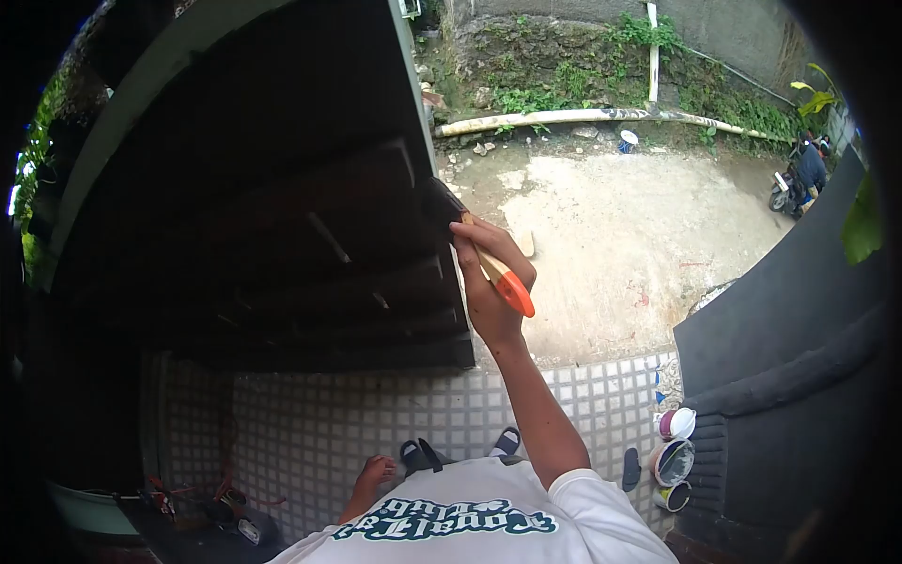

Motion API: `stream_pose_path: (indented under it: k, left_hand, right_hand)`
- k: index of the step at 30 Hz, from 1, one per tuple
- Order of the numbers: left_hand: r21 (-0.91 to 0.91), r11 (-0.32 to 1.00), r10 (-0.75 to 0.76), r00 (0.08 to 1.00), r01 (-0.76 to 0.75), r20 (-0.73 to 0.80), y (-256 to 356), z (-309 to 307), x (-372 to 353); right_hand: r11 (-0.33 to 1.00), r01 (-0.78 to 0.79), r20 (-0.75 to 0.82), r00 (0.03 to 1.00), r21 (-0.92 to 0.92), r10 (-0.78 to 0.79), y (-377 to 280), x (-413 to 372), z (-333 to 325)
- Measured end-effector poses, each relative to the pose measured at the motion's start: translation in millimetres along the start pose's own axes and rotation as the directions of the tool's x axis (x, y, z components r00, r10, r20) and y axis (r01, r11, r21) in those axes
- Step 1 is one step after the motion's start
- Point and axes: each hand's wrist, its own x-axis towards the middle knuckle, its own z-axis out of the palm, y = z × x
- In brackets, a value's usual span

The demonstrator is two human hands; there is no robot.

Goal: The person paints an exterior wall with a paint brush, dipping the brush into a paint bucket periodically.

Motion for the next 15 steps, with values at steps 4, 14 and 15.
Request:
stream_pose_path:
  k: [4,14,15]
  left_hand:
    - [0.037,0.994,0.098,0.995,-0.098,0.017,17,71,11]
    - [0.270,0.957,0.065,0.985,-0.107,0.159,141,207,85]
    - [0.304,0.949,0.041,0.986,-0.090,0.164,153,221,93]
  right_hand:
    - [0.998,-0.066,0.093,0.994,0.008,0.065,12,13,-62]
    - [0.958,-0.281,0.097,0.953,-0.063,0.286,92,74,-176]
    - [0.956,-0.283,0.102,0.952,-0.081,0.290,102,82,-186]
